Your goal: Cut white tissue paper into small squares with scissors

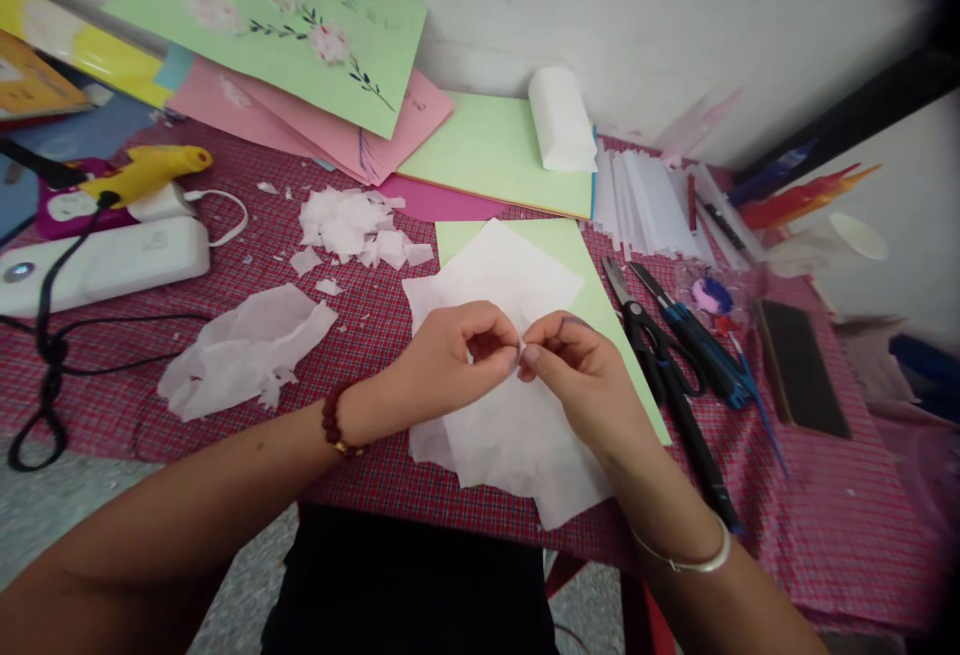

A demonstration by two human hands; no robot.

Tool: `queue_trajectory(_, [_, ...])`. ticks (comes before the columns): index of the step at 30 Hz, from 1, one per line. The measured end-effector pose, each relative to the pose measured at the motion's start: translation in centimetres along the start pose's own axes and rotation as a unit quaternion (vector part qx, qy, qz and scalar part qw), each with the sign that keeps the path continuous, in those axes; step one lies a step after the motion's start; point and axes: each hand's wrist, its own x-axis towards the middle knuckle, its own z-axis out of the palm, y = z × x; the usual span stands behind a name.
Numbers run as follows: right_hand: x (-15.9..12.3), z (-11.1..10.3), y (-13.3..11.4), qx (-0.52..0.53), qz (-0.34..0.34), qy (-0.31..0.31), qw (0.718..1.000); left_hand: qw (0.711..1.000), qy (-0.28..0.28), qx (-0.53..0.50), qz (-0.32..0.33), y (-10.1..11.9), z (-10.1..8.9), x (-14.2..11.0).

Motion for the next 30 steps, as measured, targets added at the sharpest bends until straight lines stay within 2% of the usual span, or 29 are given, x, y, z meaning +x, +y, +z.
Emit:
queue_trajectory(3, [0.06, 0.02, -0.15, -0.023, 0.004, 0.000, 1.000, 1.000, -0.009, 0.015, 0.006, 0.35, -0.05, -0.01])
queue_trajectory(10, [0.00, -0.06, -0.48, -0.069, -0.001, -0.006, 0.998, 0.991, -0.046, -0.069, -0.104, 0.46, -0.44, 0.09])
queue_trajectory(15, [-0.07, -0.10, -0.50, -0.107, -0.010, -0.023, 0.994, 0.989, -0.044, -0.070, -0.119, -0.06, -0.33, 0.17])
queue_trajectory(24, [0.00, -0.35, -0.31, -0.050, 0.008, -0.045, 0.998, 0.962, -0.091, -0.182, -0.182, 0.20, -0.66, 0.34])
queue_trajectory(30, [-0.08, -0.18, -0.46, -0.033, 0.019, -0.073, 0.997, 0.965, -0.085, -0.171, -0.181, 0.28, -0.78, 0.35])
